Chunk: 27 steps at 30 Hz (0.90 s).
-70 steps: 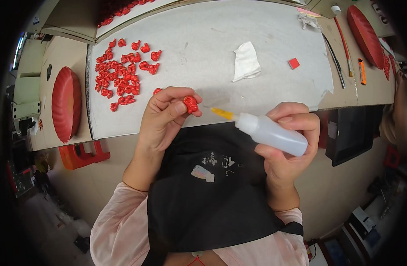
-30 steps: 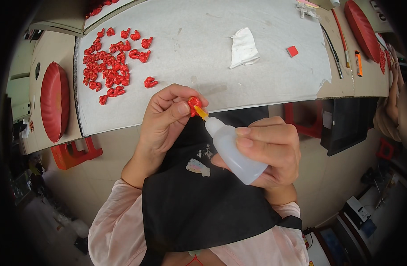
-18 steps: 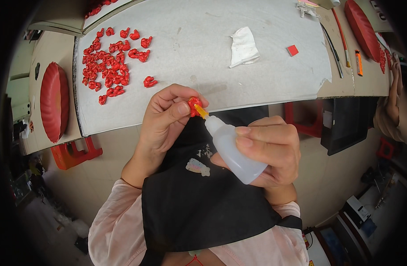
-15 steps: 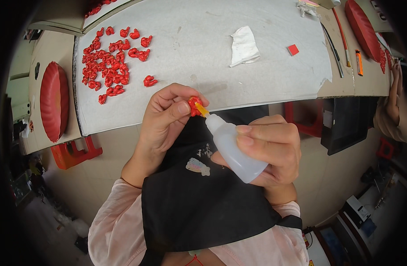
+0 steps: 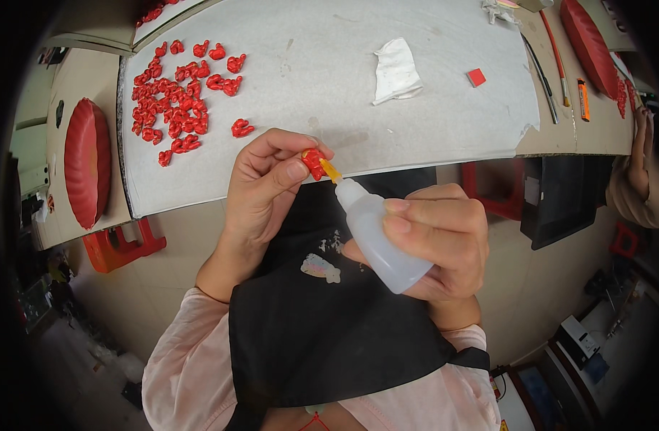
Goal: The person glues small red plastic components together using a glue bottle at a factory workbench.
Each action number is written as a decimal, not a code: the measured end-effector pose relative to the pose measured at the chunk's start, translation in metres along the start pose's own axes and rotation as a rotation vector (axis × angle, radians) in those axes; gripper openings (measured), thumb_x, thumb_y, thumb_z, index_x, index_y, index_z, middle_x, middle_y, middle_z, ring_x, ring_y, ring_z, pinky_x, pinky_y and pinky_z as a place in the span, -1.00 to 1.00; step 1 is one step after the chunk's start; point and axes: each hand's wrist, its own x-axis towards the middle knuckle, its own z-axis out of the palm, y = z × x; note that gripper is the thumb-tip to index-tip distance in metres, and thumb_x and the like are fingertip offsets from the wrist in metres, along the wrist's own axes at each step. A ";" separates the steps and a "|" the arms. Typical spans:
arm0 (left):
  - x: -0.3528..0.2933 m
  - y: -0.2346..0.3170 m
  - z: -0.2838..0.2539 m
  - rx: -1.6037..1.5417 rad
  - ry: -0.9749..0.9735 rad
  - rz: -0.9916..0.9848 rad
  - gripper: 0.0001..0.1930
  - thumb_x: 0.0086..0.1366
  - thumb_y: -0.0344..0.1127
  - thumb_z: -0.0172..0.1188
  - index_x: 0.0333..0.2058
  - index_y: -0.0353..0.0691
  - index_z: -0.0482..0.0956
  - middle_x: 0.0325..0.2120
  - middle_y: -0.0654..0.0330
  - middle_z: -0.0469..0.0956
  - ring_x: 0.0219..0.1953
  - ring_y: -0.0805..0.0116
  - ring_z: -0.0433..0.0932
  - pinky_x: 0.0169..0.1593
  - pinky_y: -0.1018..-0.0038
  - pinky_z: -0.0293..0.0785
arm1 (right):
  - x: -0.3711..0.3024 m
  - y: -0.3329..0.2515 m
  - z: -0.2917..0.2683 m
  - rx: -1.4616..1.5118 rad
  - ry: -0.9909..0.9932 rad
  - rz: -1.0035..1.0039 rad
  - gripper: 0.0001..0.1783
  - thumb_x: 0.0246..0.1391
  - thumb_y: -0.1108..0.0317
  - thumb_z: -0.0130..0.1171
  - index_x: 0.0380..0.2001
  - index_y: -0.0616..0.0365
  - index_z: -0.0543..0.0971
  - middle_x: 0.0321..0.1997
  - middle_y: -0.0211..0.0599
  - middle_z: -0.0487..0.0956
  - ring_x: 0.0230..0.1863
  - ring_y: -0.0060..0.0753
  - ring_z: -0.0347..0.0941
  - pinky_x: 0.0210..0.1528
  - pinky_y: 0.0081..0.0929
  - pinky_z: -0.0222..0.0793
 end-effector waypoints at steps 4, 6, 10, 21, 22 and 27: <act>0.001 -0.002 0.001 0.032 0.011 0.052 -0.81 0.05 -0.54 0.11 -0.29 -0.36 0.44 -0.33 0.06 0.50 -0.26 0.43 0.48 -0.12 0.56 0.37 | 0.000 0.000 -0.001 0.018 -0.007 -0.006 -0.49 -0.40 0.23 0.38 -0.34 0.11 0.37 -0.42 -0.29 0.35 -0.52 -0.47 0.32 -0.48 -0.61 0.31; 0.000 -0.001 0.001 0.025 0.008 0.049 -0.81 0.05 -0.54 0.11 -0.30 -0.36 0.44 -0.33 0.06 0.50 -0.26 0.43 0.48 -0.12 0.55 0.37 | 0.001 -0.001 -0.002 0.013 -0.018 -0.016 -0.48 -0.41 0.24 0.38 -0.34 0.12 0.36 -0.42 -0.28 0.35 -0.52 -0.47 0.32 -0.48 -0.61 0.31; -0.001 -0.002 0.001 0.034 0.003 0.056 -0.82 0.05 -0.54 0.11 -0.30 -0.36 0.44 -0.33 0.06 0.50 -0.25 0.43 0.48 -0.12 0.55 0.38 | 0.001 0.001 -0.001 0.071 -0.020 -0.033 -0.44 -0.52 0.34 0.43 -0.34 0.14 0.39 -0.40 -0.26 0.38 -0.52 -0.43 0.34 -0.52 -0.62 0.30; 0.000 -0.002 -0.001 0.043 0.007 0.037 -0.82 0.05 -0.54 0.11 -0.31 -0.36 0.44 -0.33 0.06 0.51 -0.25 0.42 0.48 -0.11 0.55 0.37 | 0.000 0.003 0.000 0.114 0.001 -0.038 -0.41 -0.64 0.44 0.47 -0.37 0.18 0.42 -0.40 -0.23 0.40 -0.53 -0.38 0.38 -0.56 -0.62 0.28; 0.000 -0.002 -0.001 0.046 0.009 0.043 -0.82 0.05 -0.54 0.11 -0.31 -0.36 0.44 -0.33 0.06 0.51 -0.25 0.43 0.48 -0.11 0.55 0.37 | 0.000 0.003 0.000 0.109 0.001 -0.040 -0.40 -0.64 0.44 0.47 -0.37 0.18 0.42 -0.40 -0.23 0.40 -0.53 -0.38 0.38 -0.56 -0.62 0.28; 0.000 -0.002 0.000 0.060 0.016 0.045 -0.82 0.05 -0.54 0.11 -0.31 -0.36 0.44 -0.33 0.06 0.51 -0.26 0.43 0.48 -0.11 0.55 0.37 | 0.000 0.001 -0.001 0.096 0.004 -0.032 -0.40 -0.64 0.44 0.47 -0.37 0.18 0.42 -0.41 -0.24 0.41 -0.53 -0.38 0.38 -0.56 -0.62 0.28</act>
